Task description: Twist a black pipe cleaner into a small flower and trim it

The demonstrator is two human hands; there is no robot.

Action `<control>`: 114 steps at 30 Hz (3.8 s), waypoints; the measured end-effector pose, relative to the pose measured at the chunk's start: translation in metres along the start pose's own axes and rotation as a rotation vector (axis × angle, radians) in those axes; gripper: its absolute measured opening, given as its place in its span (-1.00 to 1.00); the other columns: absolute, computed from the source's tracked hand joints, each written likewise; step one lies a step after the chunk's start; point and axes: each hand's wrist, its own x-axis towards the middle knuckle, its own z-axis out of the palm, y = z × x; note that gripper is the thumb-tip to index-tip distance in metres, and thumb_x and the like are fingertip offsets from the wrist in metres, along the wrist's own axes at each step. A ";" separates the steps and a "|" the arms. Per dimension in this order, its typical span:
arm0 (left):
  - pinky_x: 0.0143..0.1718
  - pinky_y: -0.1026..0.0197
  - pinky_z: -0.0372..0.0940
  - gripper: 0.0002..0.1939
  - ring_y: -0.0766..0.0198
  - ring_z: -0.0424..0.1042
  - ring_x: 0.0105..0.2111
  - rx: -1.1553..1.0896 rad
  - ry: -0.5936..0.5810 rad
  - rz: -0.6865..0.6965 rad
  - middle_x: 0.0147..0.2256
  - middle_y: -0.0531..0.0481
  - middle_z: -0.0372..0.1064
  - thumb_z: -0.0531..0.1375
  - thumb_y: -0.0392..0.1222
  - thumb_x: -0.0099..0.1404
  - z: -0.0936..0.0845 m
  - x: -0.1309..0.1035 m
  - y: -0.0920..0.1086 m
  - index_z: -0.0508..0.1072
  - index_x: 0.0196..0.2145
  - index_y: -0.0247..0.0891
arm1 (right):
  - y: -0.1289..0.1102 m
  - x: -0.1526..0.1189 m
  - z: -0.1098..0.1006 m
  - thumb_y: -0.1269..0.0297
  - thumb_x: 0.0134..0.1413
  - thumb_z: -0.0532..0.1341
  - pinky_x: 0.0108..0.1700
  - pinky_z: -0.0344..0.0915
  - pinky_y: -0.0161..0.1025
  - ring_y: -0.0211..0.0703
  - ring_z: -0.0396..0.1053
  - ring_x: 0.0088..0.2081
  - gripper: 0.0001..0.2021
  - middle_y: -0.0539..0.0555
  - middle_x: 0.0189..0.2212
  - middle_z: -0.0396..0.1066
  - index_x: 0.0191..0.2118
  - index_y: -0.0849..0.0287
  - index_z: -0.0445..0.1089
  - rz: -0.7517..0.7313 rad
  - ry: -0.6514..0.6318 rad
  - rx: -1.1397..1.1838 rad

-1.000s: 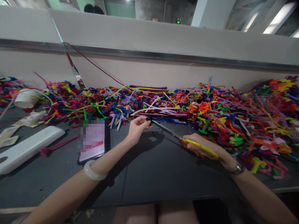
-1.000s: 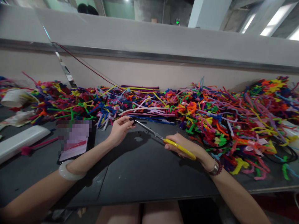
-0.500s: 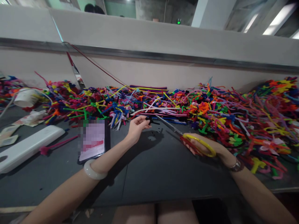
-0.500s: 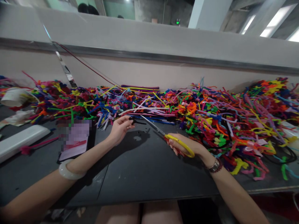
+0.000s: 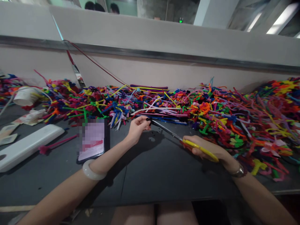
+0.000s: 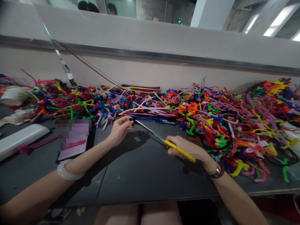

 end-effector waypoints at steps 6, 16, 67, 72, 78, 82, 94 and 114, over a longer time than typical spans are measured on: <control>-0.60 0.38 0.19 -0.78 0.43 0.28 -0.69 0.047 0.017 0.006 -0.69 0.14 0.30 0.26 -0.25 -0.09 0.000 0.000 0.000 0.33 -0.45 -0.33 | 0.001 0.002 0.003 -0.37 -0.17 -0.11 -0.54 0.10 -0.35 -0.26 0.12 -0.53 -0.35 0.00 -0.57 0.18 -0.38 0.24 0.18 0.011 -0.017 -0.023; -0.60 0.38 0.20 -0.82 0.42 0.30 -0.69 0.090 0.007 0.070 -0.70 0.12 0.32 0.24 -0.27 -0.06 0.001 0.000 0.000 0.34 -0.45 -0.34 | 0.007 0.004 0.007 -0.30 -0.12 -0.05 -0.68 0.00 -0.44 -0.38 0.04 -0.61 -0.45 -0.06 -0.59 0.10 -0.44 0.21 0.09 0.067 -0.060 0.094; -0.53 0.35 0.27 -0.83 0.39 0.36 -0.64 0.040 0.066 0.003 -0.64 0.10 0.33 0.23 -0.20 -0.05 -0.004 0.003 0.001 0.35 -0.46 -0.29 | 0.023 0.025 0.030 0.10 -0.29 0.33 -0.44 0.10 -0.32 -0.26 0.15 -0.54 0.13 -0.08 -0.51 0.21 0.24 0.14 -0.52 0.168 0.268 -0.028; -0.54 0.35 0.27 -0.84 0.40 0.35 -0.65 0.033 0.069 0.011 -0.64 0.10 0.33 0.24 -0.21 -0.05 -0.004 0.005 0.000 0.35 -0.47 -0.29 | 0.022 0.025 0.029 0.13 -0.28 0.33 -0.41 0.16 -0.28 -0.23 0.20 -0.53 0.10 -0.04 -0.49 0.27 0.24 0.13 -0.49 0.140 0.280 -0.049; -0.54 0.37 0.26 -0.84 0.42 0.33 -0.64 0.021 0.099 0.015 -0.63 0.10 0.31 0.23 -0.22 -0.04 -0.005 0.006 0.000 0.34 -0.47 -0.30 | 0.026 0.026 0.029 0.08 -0.31 0.33 -0.26 0.25 -0.18 -0.09 0.35 -0.38 0.11 0.12 -0.28 0.36 0.24 0.13 -0.46 0.094 0.358 -0.094; -0.56 0.37 0.24 -0.84 0.42 0.33 -0.64 0.027 0.102 0.020 -0.63 0.10 0.30 0.22 -0.22 -0.04 -0.005 0.006 -0.001 0.35 -0.45 -0.30 | 0.032 0.026 0.031 0.03 -0.28 0.31 -0.18 0.26 -0.12 0.00 0.38 -0.25 0.08 0.19 -0.17 0.34 0.24 0.11 -0.45 0.095 0.430 -0.196; -0.55 0.37 0.24 -0.84 0.43 0.32 -0.64 0.030 0.084 0.021 -0.64 0.11 0.30 0.23 -0.21 -0.03 -0.005 0.006 -0.001 0.35 -0.47 -0.31 | 0.047 0.027 0.037 -0.11 -0.24 0.23 -0.36 0.33 -0.08 0.12 0.43 -0.33 -0.08 0.29 -0.07 0.30 0.20 0.13 -0.18 0.037 0.515 -0.577; -0.50 0.36 0.24 -0.86 0.42 0.34 -0.62 -0.045 0.003 -0.055 -0.65 0.12 0.31 0.23 -0.23 -0.02 -0.006 0.007 -0.004 0.36 -0.46 -0.31 | 0.018 0.018 0.032 -0.14 -0.08 0.10 -0.68 0.16 -0.46 -0.33 0.21 -0.52 -0.19 0.12 -0.24 0.19 0.13 -0.02 -0.45 -0.162 0.334 0.511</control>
